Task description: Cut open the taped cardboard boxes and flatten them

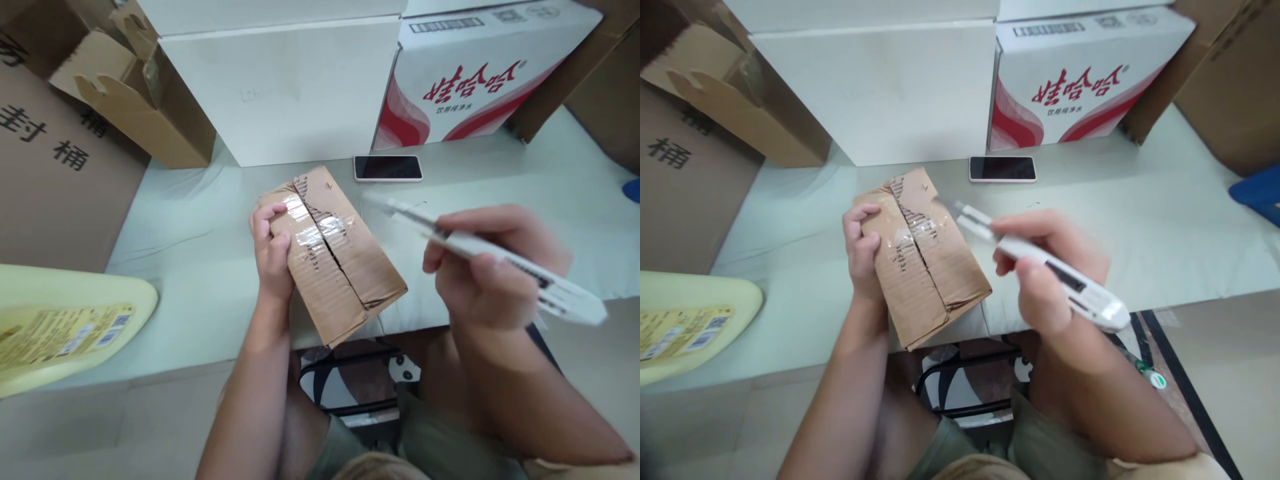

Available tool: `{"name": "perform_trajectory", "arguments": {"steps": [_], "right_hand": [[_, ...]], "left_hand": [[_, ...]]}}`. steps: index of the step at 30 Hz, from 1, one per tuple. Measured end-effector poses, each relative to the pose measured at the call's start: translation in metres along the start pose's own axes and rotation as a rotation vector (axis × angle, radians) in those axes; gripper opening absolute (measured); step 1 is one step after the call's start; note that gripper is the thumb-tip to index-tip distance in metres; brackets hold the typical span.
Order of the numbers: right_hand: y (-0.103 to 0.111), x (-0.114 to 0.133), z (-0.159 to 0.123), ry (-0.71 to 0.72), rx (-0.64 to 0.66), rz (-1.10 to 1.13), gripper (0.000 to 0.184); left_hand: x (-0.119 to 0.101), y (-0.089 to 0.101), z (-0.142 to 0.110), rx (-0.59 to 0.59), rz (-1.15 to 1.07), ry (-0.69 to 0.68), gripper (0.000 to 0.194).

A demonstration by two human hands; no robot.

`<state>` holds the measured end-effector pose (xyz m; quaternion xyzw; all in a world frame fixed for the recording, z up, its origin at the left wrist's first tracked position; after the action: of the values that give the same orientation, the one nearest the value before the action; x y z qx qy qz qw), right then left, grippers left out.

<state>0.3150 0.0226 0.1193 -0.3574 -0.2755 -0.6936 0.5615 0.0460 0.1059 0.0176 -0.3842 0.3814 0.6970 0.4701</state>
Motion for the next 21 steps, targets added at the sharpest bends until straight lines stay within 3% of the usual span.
{"name": "perform_trajectory", "arguments": {"steps": [1, 3, 6, 10, 13, 15, 19, 21], "right_hand": [[0.009, -0.011, 0.000, 0.039, -0.063, 0.021, 0.022], [0.011, -0.042, 0.001, 0.041, -0.036, -0.083, 0.020], [-0.007, -0.094, -0.005, -0.036, 0.243, -0.357, 0.015], [-0.027, -0.140, -0.023, -0.121, 0.607, -0.497, 0.046], [-0.026, -0.150, -0.025, -0.145, 0.656, -0.512, 0.061], [-0.024, -0.148, -0.022, -0.151, 0.630, -0.487, 0.057], [-0.025, -0.142, -0.019, -0.267, 0.581, -0.311, 0.039], [-0.026, -0.141, -0.020, -0.344, 0.547, -0.218, 0.034]], "left_hand": [[0.000, 0.000, 0.000, 0.001, -0.009, 0.006, 0.038], [-0.002, 0.000, 0.001, 0.000, -0.041, 0.023, 0.037], [-0.006, 0.006, 0.006, -0.055, -0.087, 0.035, 0.035], [0.001, 0.027, 0.014, -0.164, -0.213, 0.120, 0.032], [0.011, 0.044, 0.018, -0.225, -0.309, 0.181, 0.035], [0.019, 0.050, 0.018, -0.241, -0.259, 0.256, 0.037], [0.039, 0.035, 0.004, -0.093, -0.066, 0.569, 0.040], [0.042, 0.025, 0.000, -0.028, -0.099, 0.607, 0.033]]}}
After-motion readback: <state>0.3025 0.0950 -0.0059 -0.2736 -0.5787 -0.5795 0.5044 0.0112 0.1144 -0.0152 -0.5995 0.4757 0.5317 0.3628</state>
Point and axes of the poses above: each hand's wrist, its own z-axis towards the middle knuckle, its own y-axis out of the back of the hand, x = y × z, the point moved 9 cm from there along z, towards the middle knuckle, and after that the axes turned 7 degrees about z, right-handed, at the moved point
